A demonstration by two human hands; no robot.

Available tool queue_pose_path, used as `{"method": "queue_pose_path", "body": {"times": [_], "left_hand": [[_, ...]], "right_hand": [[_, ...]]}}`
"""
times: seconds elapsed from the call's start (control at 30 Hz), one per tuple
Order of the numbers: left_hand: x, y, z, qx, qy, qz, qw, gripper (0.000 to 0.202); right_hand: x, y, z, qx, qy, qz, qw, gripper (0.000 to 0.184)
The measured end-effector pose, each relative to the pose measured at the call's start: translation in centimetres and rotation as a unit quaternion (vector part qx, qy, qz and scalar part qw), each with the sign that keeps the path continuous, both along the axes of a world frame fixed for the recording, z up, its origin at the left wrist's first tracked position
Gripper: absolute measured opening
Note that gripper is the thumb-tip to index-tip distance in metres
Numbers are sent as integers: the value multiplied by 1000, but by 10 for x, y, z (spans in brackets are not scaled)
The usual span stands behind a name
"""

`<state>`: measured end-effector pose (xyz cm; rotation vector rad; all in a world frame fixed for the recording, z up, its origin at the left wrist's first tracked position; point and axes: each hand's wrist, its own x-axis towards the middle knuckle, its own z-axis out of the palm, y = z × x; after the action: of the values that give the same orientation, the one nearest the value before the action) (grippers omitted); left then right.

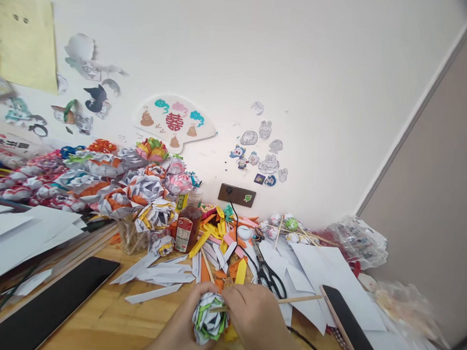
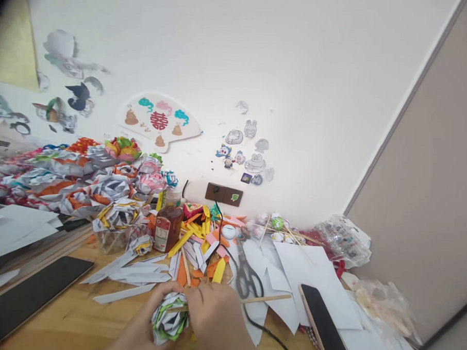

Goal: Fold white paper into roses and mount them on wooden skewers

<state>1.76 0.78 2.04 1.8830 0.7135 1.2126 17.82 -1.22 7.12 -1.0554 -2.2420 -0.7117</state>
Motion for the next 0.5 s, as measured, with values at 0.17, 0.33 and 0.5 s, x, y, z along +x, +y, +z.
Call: {"method": "queue_pose_path", "body": {"times": [0.17, 0.33, 0.5], "left_hand": [[1, -2, 2, -48, -20, -18, 998, 45], [4, -6, 4, -158, -92, -54, 982, 52], [3, -6, 5, -190, -118, -44, 974, 55]], "right_hand": [[4, 1, 3, -80, 46, 37, 995, 19], [9, -4, 27, -271, 187, -8, 944, 13], [9, -8, 35, -461, 295, -8, 837, 3]]}}
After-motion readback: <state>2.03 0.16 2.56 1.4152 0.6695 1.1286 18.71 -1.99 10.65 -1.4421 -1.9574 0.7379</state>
